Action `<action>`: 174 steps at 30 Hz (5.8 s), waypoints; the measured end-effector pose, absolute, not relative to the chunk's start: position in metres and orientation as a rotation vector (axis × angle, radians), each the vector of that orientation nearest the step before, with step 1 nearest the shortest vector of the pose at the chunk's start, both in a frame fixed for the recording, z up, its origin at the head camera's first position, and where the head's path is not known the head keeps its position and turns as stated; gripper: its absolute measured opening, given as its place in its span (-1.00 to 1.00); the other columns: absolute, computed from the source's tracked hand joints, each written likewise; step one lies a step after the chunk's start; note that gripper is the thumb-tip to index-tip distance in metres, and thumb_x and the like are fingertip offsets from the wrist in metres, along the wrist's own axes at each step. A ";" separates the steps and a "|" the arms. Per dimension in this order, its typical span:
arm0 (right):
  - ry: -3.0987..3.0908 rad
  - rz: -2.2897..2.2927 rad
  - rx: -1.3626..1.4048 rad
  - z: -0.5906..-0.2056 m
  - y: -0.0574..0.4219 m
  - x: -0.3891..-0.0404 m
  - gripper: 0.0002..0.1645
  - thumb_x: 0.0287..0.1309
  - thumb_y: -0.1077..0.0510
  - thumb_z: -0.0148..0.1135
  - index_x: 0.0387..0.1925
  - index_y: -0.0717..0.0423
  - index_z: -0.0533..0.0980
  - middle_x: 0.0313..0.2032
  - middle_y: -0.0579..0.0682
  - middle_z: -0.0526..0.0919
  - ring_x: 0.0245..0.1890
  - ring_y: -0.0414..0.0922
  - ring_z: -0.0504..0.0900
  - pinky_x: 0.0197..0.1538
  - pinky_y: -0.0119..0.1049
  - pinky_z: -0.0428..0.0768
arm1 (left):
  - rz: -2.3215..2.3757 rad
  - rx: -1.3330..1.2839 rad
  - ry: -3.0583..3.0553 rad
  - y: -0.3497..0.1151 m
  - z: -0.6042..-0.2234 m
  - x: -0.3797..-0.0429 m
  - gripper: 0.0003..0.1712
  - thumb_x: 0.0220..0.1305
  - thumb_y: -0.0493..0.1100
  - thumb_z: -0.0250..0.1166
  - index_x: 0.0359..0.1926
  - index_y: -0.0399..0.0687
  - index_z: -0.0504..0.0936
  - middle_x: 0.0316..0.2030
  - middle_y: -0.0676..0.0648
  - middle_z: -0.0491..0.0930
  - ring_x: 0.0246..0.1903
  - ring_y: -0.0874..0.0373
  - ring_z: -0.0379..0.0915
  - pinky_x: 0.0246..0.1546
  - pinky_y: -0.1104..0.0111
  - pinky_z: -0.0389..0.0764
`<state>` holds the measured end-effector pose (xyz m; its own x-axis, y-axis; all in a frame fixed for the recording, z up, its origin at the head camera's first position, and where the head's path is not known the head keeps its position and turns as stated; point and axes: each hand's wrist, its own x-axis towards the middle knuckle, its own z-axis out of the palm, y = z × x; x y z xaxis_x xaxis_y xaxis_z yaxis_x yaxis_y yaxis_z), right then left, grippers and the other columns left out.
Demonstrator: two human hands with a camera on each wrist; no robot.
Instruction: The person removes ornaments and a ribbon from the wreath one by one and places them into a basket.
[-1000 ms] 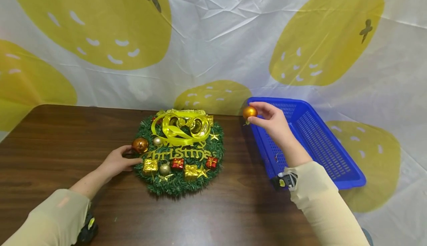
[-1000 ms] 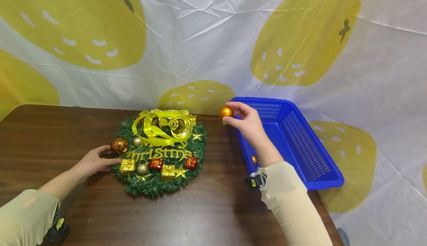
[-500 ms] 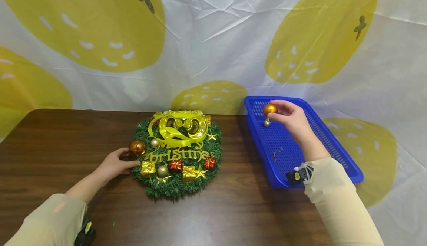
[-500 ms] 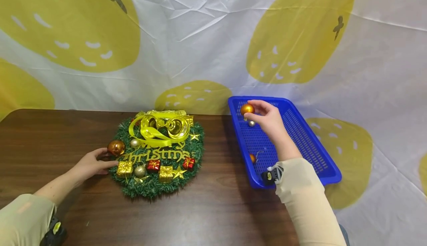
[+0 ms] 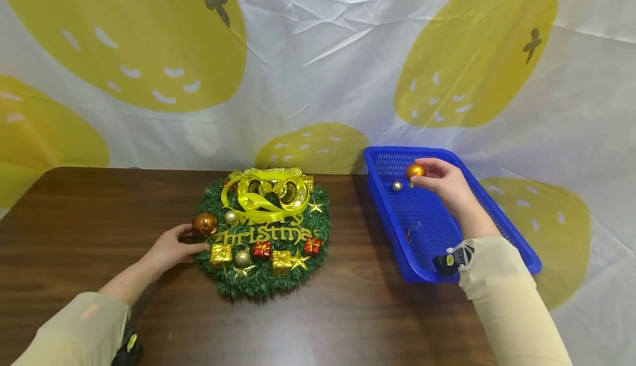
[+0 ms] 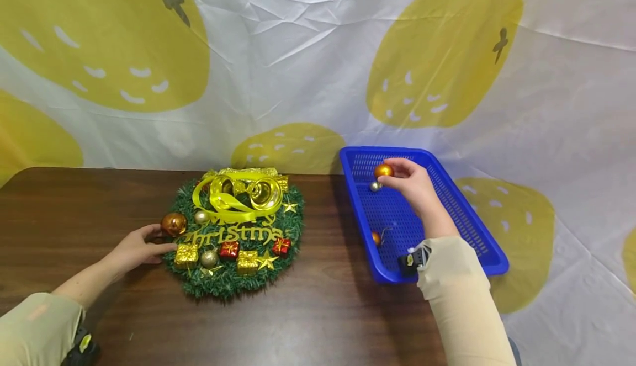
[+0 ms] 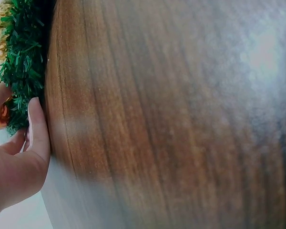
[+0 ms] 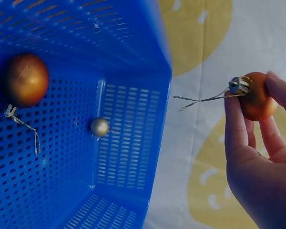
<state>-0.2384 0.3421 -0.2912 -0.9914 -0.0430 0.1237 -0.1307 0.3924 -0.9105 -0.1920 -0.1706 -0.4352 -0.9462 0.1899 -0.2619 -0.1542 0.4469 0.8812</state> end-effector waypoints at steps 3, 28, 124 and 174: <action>-2.585 1.680 0.182 -0.294 0.345 -0.239 -0.66 0.08 0.36 0.25 -0.17 -0.10 0.48 -0.38 -0.47 0.59 -0.30 -0.50 0.56 -0.19 -0.66 0.53 | 1.499 0.033 2.376 -0.171 -0.437 -0.191 -0.04 0.26 -0.08 0.23 0.37 -0.55 -0.12 0.26 -0.56 0.06 0.10 -0.30 0.35 -0.14 0.24 0.67; -2.879 1.460 -0.003 -0.300 0.349 -0.236 -0.39 0.10 0.38 0.20 0.13 0.64 0.23 -0.28 -0.02 0.58 -0.43 -0.50 0.49 -0.27 -0.58 0.62 | 1.528 0.049 2.373 -0.170 -0.433 -0.191 -0.05 0.24 -0.09 0.25 0.35 -0.56 -0.07 0.25 -0.56 0.09 0.07 -0.28 0.38 -0.15 0.23 0.68; -2.852 1.745 0.968 -0.368 0.097 -0.200 -0.31 -0.02 0.23 0.39 0.19 0.23 0.39 0.15 0.20 0.51 0.15 0.03 0.51 0.24 -0.31 0.47 | 1.544 0.030 2.374 -0.171 -0.435 -0.189 -0.07 0.25 -0.12 0.24 0.36 -0.56 -0.09 0.25 -0.56 0.08 0.09 -0.29 0.37 -0.13 0.23 0.67; -2.990 0.553 1.341 -0.389 0.067 -0.196 -0.57 0.11 0.19 0.30 0.05 0.09 0.53 0.02 -0.03 0.60 0.04 -0.15 0.55 0.07 -0.42 0.54 | 1.567 0.022 2.391 -0.169 -0.439 -0.189 -0.13 0.25 -0.10 0.24 0.35 -0.50 0.01 0.24 -0.49 0.16 0.06 -0.23 0.39 -0.15 0.26 0.68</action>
